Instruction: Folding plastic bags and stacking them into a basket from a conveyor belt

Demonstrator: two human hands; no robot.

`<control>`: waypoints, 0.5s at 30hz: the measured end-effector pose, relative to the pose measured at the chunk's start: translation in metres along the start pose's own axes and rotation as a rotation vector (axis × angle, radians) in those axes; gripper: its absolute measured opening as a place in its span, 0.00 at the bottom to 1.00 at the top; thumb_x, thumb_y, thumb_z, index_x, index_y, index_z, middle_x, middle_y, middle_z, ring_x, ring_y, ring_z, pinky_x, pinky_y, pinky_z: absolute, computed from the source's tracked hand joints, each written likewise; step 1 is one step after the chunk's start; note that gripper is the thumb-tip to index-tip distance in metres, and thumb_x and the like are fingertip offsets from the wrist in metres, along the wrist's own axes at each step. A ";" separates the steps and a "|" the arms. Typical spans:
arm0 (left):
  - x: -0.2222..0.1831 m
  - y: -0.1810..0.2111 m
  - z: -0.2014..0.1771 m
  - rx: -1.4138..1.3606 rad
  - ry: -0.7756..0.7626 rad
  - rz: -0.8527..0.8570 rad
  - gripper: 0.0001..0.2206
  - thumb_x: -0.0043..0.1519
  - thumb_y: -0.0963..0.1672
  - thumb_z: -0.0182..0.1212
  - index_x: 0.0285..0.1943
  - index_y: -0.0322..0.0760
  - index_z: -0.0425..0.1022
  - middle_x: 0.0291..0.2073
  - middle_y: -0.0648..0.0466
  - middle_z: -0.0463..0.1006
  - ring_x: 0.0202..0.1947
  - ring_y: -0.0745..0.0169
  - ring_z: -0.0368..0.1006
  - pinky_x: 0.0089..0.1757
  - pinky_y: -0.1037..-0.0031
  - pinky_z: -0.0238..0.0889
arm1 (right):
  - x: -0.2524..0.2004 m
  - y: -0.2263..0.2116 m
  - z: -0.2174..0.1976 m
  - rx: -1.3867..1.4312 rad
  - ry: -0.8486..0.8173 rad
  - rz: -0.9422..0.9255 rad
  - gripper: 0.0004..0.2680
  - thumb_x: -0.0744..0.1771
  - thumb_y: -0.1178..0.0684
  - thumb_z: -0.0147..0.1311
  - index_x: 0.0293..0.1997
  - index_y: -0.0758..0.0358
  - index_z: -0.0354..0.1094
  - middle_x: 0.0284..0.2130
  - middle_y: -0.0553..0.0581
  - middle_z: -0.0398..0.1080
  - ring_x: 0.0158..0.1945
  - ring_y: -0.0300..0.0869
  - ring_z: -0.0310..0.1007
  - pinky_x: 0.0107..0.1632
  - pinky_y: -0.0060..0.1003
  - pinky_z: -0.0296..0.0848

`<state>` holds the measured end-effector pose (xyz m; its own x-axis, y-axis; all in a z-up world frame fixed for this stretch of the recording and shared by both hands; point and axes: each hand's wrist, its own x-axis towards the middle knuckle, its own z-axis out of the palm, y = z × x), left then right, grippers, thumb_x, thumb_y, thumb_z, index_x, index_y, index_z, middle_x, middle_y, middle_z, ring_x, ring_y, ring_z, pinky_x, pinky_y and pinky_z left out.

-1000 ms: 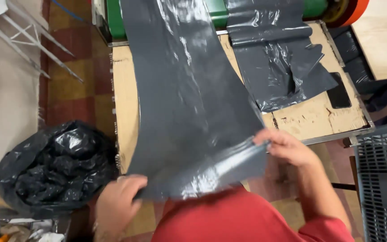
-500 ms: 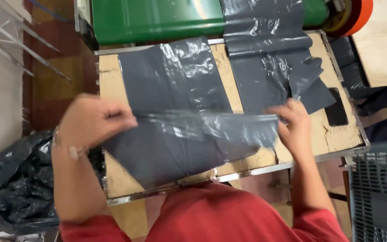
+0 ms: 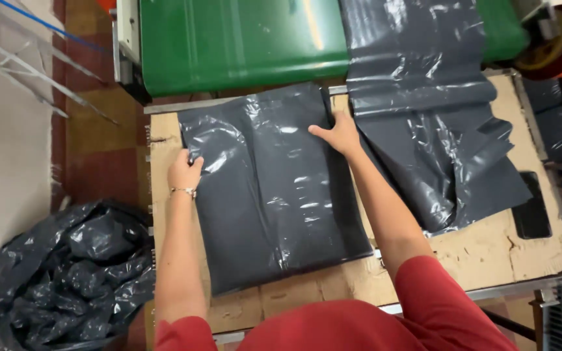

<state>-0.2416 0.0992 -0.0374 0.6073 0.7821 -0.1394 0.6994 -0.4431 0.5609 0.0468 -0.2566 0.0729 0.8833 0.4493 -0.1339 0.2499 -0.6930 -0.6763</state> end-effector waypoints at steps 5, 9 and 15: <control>0.009 -0.001 0.014 0.164 0.091 -0.027 0.14 0.67 0.54 0.55 0.51 0.46 0.68 0.39 0.44 0.82 0.45 0.39 0.80 0.47 0.50 0.72 | 0.015 -0.030 0.012 -0.251 0.073 0.087 0.31 0.58 0.33 0.71 0.58 0.68 0.63 0.52 0.72 0.71 0.58 0.64 0.72 0.59 0.58 0.71; -0.002 0.028 -0.008 0.088 0.144 -0.054 0.15 0.70 0.52 0.53 0.59 0.43 0.64 0.40 0.39 0.82 0.45 0.33 0.79 0.47 0.47 0.72 | 0.042 -0.026 0.029 -0.397 0.036 0.162 0.29 0.58 0.36 0.71 0.55 0.66 0.63 0.50 0.67 0.72 0.58 0.61 0.73 0.59 0.57 0.71; -0.101 0.123 -0.044 0.203 0.388 0.533 0.19 0.56 0.51 0.68 0.52 0.43 0.73 0.42 0.50 0.75 0.49 0.46 0.71 0.43 0.56 0.70 | 0.058 -0.024 0.026 -0.317 -0.086 0.293 0.29 0.56 0.37 0.73 0.54 0.69 0.72 0.52 0.68 0.75 0.59 0.60 0.73 0.60 0.56 0.71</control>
<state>-0.2335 -0.0147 0.0814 0.7360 0.5178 0.4362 0.4221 -0.8546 0.3024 0.0815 -0.1992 0.0625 0.9023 0.2436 -0.3556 0.1146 -0.9309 -0.3467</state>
